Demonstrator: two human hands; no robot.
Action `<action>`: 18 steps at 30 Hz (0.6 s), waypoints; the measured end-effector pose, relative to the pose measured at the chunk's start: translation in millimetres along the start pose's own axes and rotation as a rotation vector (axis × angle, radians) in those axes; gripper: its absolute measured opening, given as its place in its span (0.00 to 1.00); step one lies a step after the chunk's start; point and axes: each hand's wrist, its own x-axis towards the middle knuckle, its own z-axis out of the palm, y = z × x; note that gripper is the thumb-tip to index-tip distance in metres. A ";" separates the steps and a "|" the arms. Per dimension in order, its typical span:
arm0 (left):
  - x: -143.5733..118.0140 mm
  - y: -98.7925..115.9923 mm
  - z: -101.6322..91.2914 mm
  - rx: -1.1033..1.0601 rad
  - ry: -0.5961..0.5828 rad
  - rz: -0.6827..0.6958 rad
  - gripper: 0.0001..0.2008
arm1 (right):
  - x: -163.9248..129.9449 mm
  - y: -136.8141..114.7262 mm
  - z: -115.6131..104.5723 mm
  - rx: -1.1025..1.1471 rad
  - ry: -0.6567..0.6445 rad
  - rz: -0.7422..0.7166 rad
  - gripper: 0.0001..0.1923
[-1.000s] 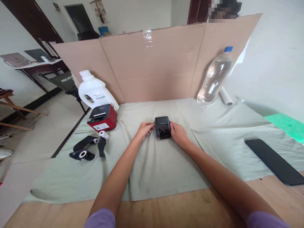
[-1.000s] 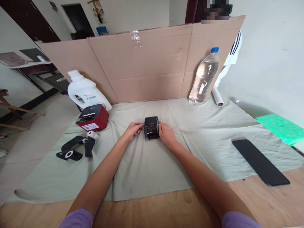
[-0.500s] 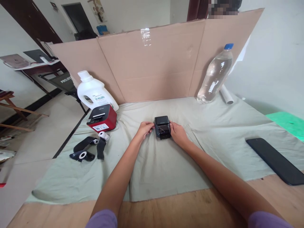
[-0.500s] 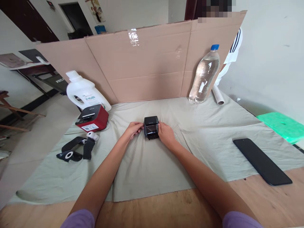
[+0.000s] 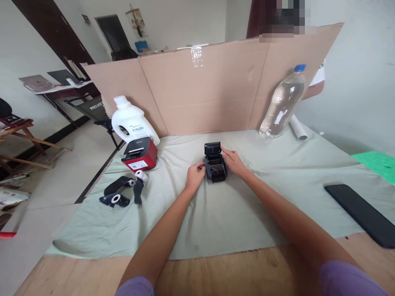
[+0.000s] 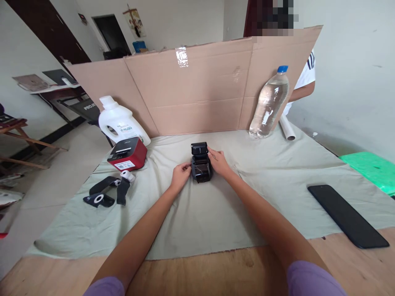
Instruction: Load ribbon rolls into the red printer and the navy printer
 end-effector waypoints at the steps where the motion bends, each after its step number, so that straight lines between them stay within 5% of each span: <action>1: 0.3 0.3 0.1 0.010 0.003 0.001 0.15 | 8.0 -2.2 -3.2 -0.047 -0.035 0.000 0.26; 6: -0.7 2.7 0.9 0.048 0.013 -0.014 0.15 | 42.6 -21.3 -18.8 -0.350 -0.124 -0.112 0.17; 8: -1.5 3.6 1.0 0.055 0.020 -0.014 0.15 | 53.4 -31.3 -18.0 -0.453 -0.262 -0.137 0.10; 11: -1.6 4.5 0.7 0.080 0.017 -0.004 0.15 | 65.4 -46.4 -7.4 -0.551 -0.437 -0.004 0.10; 15: -0.8 4.6 -0.5 0.108 -0.007 -0.016 0.16 | 71.5 -62.5 -3.5 -0.577 -0.414 0.102 0.13; 18: -0.4 4.9 -1.4 0.111 -0.011 -0.012 0.16 | 72.4 -76.6 -24.1 -0.522 -0.353 0.055 0.14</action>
